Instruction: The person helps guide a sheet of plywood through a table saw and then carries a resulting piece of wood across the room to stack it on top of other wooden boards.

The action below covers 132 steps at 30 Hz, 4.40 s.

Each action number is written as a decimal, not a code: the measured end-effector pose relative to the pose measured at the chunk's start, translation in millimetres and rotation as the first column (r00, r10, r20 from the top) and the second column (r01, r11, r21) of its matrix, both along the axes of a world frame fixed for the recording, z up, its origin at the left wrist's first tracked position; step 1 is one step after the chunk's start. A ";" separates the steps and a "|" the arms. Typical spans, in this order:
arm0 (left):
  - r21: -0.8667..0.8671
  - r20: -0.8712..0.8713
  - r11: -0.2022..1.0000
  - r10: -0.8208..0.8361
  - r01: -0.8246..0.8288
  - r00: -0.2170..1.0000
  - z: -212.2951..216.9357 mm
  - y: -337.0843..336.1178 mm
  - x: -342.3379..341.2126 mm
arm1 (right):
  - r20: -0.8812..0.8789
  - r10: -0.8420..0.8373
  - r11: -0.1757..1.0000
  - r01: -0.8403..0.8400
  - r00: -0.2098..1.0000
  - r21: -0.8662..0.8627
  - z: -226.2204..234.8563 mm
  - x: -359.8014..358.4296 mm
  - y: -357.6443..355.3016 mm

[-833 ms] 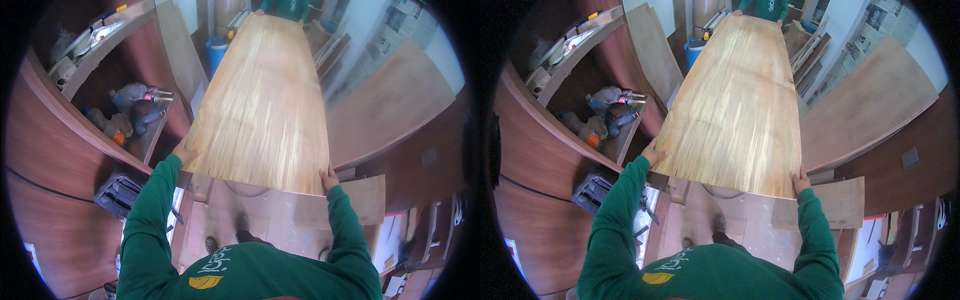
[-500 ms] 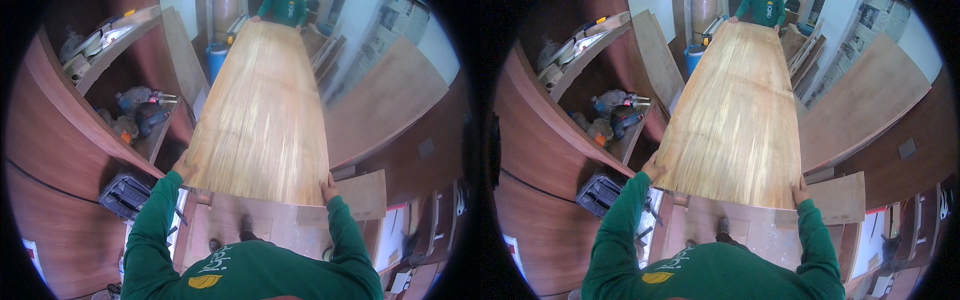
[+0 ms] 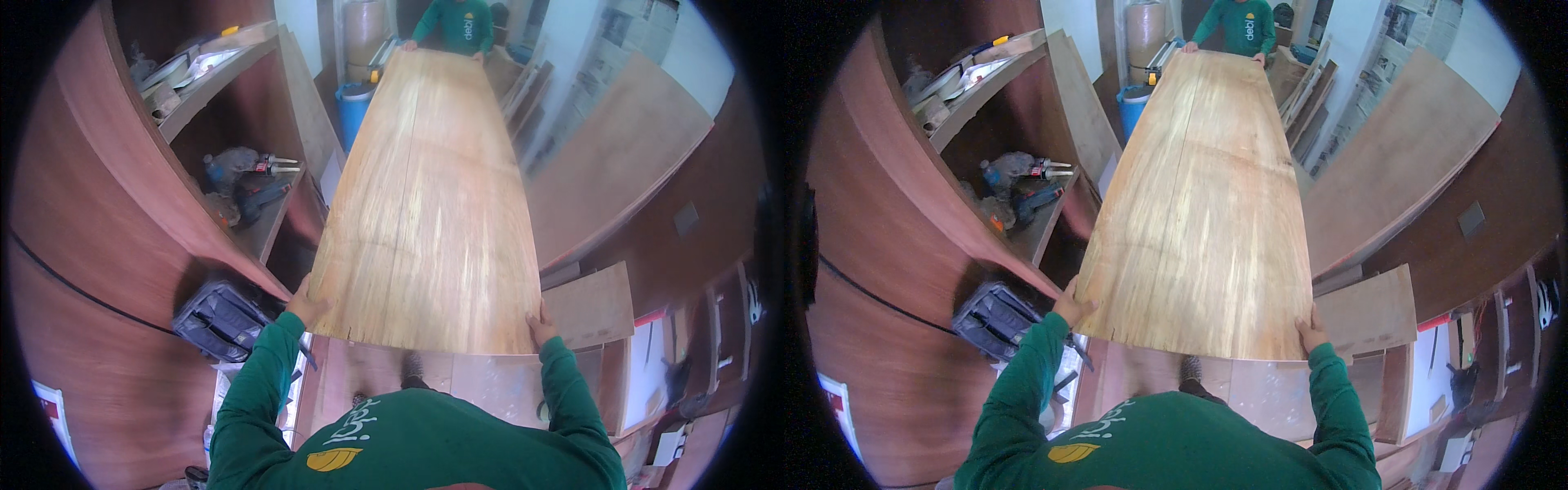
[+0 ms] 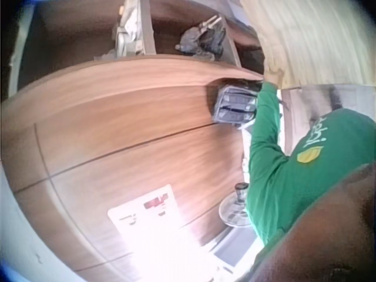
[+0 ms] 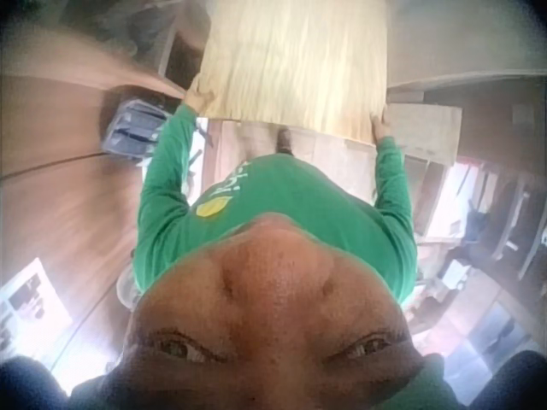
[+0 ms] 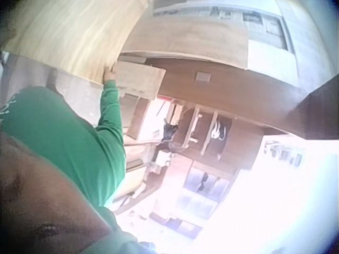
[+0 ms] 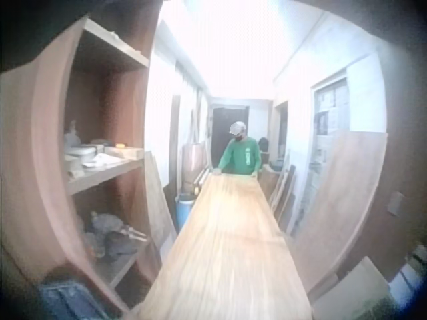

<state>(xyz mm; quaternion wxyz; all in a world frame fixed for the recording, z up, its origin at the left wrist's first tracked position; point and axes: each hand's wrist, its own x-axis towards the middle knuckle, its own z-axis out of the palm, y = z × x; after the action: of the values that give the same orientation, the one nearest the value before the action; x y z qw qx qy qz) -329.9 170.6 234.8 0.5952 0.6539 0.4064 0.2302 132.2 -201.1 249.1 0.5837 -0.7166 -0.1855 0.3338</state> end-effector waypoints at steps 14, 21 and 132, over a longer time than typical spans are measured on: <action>0.158 -0.065 0.987 -0.026 0.036 0.998 -12.4 -21.7 -11.5 | 0.271 0.008 0.977 0.051 0.963 -0.209 -34.3 14.9 -42.1; 0.052 -0.016 0.998 -0.034 0.035 0.999 19.1 -55.2 -27.7 | 0.338 0.050 0.946 0.064 0.940 -0.317 -12.9 -19.2 -58.5; 0.543 -0.708 0.782 0.622 -0.306 0.333 56.6 -543.0 -445.3 | -0.603 0.229 0.960 -0.075 0.764 0.270 -126.2 -395.2 148.9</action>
<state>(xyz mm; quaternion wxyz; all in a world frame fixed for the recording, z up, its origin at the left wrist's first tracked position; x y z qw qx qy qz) -775.2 -372.5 291.3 0.1033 0.6154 0.7756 0.0947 -263.0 -52.2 122.9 0.6617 -0.4736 -0.0751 0.5764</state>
